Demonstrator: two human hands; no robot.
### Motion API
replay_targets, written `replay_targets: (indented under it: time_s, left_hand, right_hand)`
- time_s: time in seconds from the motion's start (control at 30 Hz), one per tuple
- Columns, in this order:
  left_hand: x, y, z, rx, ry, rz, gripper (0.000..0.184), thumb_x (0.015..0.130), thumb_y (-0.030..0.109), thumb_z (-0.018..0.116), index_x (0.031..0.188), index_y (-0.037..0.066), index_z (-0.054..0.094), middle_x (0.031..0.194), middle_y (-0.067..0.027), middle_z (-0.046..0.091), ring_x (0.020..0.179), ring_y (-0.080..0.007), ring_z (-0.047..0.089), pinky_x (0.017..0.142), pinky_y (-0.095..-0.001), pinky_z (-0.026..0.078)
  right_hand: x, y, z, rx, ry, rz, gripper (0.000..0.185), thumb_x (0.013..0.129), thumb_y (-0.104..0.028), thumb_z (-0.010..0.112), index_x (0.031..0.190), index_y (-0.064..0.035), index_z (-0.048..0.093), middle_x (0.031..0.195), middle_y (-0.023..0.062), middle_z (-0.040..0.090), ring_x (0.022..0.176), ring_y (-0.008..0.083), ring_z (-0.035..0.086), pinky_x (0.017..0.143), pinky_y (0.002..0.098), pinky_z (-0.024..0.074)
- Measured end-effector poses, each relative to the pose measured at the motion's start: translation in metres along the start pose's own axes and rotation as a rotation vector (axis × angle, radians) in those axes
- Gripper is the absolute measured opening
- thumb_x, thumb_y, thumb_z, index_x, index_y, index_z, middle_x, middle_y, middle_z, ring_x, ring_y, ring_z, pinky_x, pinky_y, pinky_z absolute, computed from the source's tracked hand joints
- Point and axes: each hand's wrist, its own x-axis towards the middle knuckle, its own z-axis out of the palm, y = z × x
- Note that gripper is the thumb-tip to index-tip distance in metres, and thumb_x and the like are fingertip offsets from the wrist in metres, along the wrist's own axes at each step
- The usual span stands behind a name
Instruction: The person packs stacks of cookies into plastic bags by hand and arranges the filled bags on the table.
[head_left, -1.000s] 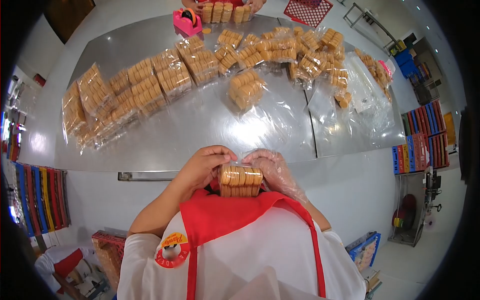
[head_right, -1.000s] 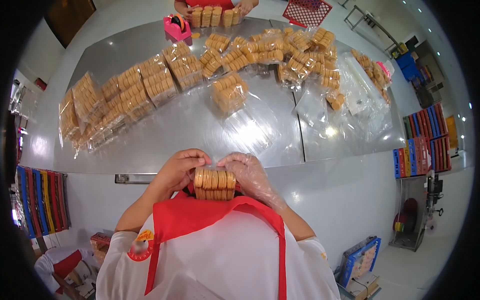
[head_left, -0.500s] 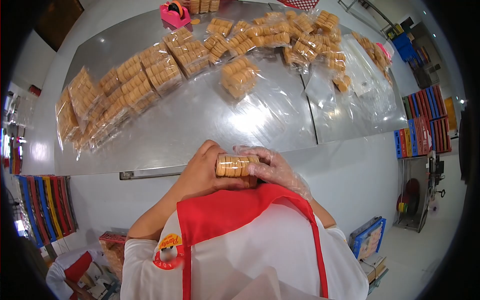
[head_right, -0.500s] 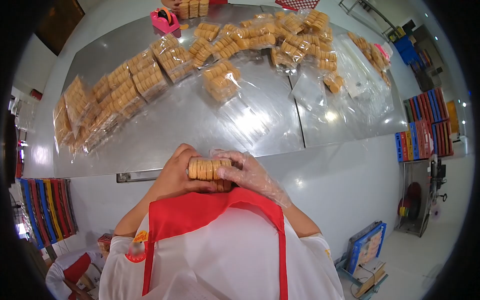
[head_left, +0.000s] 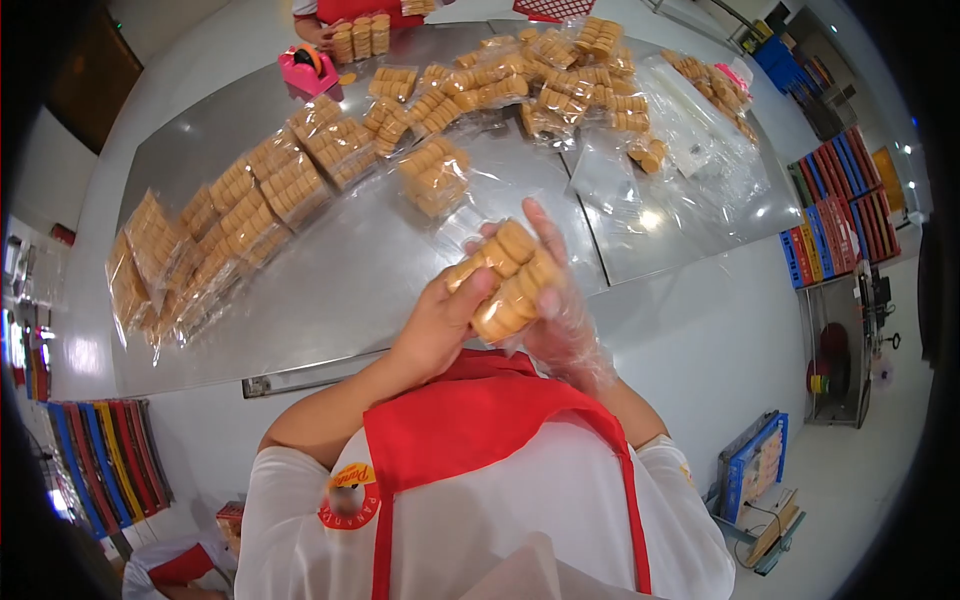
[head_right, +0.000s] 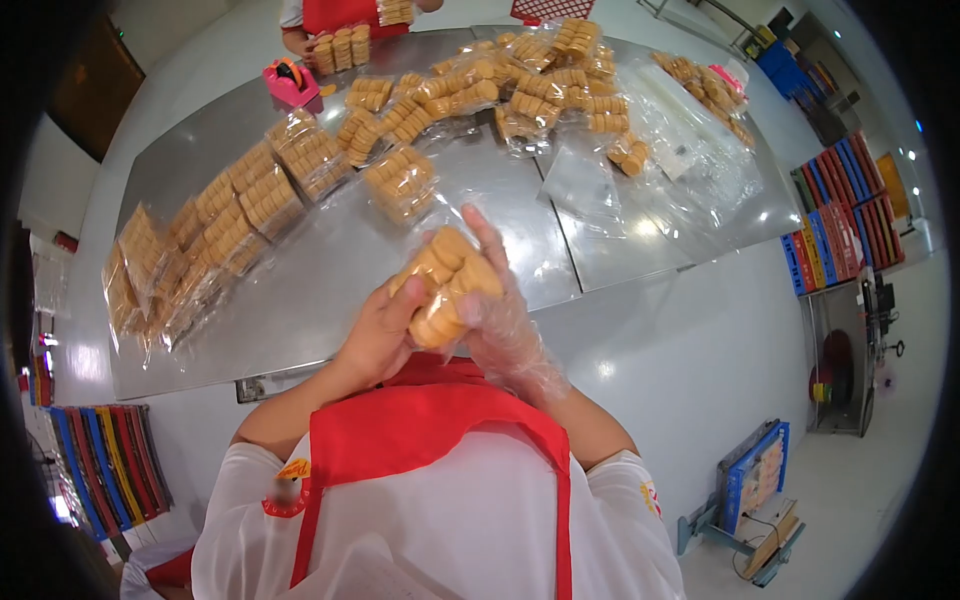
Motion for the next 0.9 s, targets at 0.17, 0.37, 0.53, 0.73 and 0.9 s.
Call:
replay_targets:
  time_s: [0.17,0.37,0.53,0.73,0.9]
  left_hand:
    - [0.026,-0.016,0.015,0.929,-0.034,0.215,0.041,0.097,0.040,0.058,0.109,0.000,0.059,0.100,-0.0137,0.060,0.082,-0.0253,0.060,0.072,-0.0365,0.051]
    - [0.070,-0.034,0.046,1.947,-0.004,0.926,0.028,0.080,0.017,0.068,0.105,0.005,0.064,0.132,-0.0154,0.049,0.124,-0.0391,0.042,0.102,-0.0476,0.040]
    - [0.097,-0.039,0.039,2.309,-0.148,0.805,0.024,0.077,0.013,0.063,0.098,0.005,0.069,0.138,-0.0126,0.048,0.124,-0.0355,0.043,0.102,-0.0452,0.038]
    - [0.098,-0.039,0.037,2.501,-0.005,0.670,0.016,0.075,0.017,0.063,0.087,0.011,0.072,0.133,-0.0065,0.049,0.099,-0.0262,0.051,0.077,-0.0357,0.045]
    - [0.093,-0.024,0.033,2.443,-0.239,0.751,0.010,0.075,0.019,0.065,0.079,0.014,0.073,0.123,-0.0037,0.050,0.089,-0.0231,0.053,0.067,-0.0319,0.046]
  right_hand:
    - [-0.019,-0.033,-0.056,0.278,0.171,-0.118,0.078,0.079,-0.037,0.075,0.145,-0.0148,0.039,0.135,0.0164,0.048,0.128,0.0360,0.048,0.092,0.0564,0.0539]
    - [-0.070,-0.058,-0.120,0.463,0.267,0.031,0.074,0.084,-0.027,0.069,0.148,-0.0181,0.032,0.140,0.0105,0.044,0.127,0.0366,0.050,0.094,0.0629,0.0510]
    - [-0.081,-0.055,-0.153,0.323,0.234,0.067,0.072,0.083,-0.015,0.070,0.145,-0.0138,0.032,0.131,0.0140,0.050,0.122,0.0348,0.054,0.098,0.0543,0.0516]
    - [-0.047,-0.060,-0.178,0.269,0.157,0.095,0.071,0.080,-0.015,0.074,0.141,-0.0065,0.038,0.129,0.0113,0.052,0.118,0.0314,0.056,0.097,0.0485,0.0526]
    - [-0.009,-0.070,-0.171,0.221,0.013,0.002,0.071,0.079,-0.016,0.073,0.140,-0.0062,0.039,0.130,0.0105,0.052,0.121,0.0304,0.054,0.096,0.0492,0.0521]
